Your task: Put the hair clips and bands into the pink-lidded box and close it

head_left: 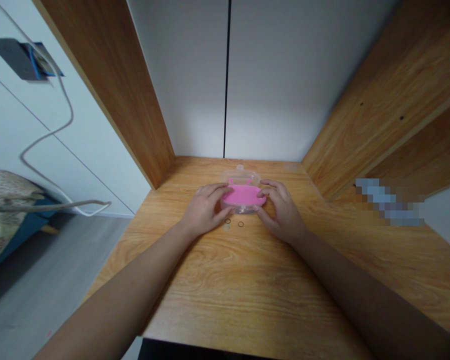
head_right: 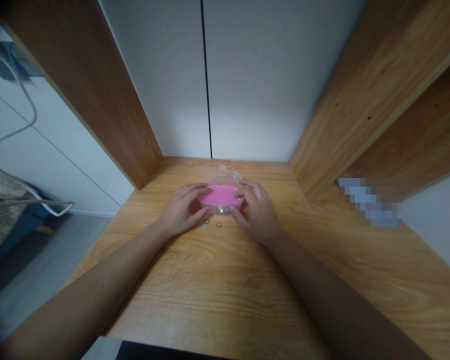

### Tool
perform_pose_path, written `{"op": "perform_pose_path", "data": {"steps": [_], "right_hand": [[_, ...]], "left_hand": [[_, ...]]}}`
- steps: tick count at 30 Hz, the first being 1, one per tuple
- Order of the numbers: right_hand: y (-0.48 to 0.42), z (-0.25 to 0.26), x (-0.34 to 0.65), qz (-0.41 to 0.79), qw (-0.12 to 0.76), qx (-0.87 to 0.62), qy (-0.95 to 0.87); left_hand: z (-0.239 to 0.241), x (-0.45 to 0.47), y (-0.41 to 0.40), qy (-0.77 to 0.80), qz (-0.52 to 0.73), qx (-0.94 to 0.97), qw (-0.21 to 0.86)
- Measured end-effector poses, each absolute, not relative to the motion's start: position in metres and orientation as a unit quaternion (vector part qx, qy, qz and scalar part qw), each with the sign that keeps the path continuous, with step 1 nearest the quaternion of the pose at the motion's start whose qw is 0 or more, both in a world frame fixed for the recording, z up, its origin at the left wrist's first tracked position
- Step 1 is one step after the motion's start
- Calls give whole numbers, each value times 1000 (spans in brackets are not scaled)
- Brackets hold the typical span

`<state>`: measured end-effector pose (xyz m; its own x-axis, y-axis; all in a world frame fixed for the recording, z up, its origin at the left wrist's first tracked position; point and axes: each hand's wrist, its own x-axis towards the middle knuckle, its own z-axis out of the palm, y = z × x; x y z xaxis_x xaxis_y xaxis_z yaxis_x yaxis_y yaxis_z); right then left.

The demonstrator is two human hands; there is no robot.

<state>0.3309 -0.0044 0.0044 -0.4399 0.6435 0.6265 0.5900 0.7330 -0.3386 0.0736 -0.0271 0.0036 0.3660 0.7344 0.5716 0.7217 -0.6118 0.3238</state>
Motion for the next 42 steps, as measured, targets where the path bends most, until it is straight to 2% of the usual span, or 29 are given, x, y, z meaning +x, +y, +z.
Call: {"op": "perform_pose_path", "data": {"steps": [12, 25, 27, 33, 42], "right_hand": [[-1, 2, 332, 15, 384, -379, -842], [-13, 13, 330, -18, 427, -283, -858], [-14, 13, 331, 3, 398, -257, -881], [-15, 7, 326, 78, 225, -270, -933], [-19, 10, 323, 73, 122, -285, -948]], "left_hand": [[4, 74, -27, 440, 353, 826, 8], [1, 74, -24, 436, 385, 812, 35], [1, 75, -24, 441, 389, 808, 36], [2, 74, -24, 442, 388, 808, 38], [1, 74, -24, 440, 391, 808, 36]]}}
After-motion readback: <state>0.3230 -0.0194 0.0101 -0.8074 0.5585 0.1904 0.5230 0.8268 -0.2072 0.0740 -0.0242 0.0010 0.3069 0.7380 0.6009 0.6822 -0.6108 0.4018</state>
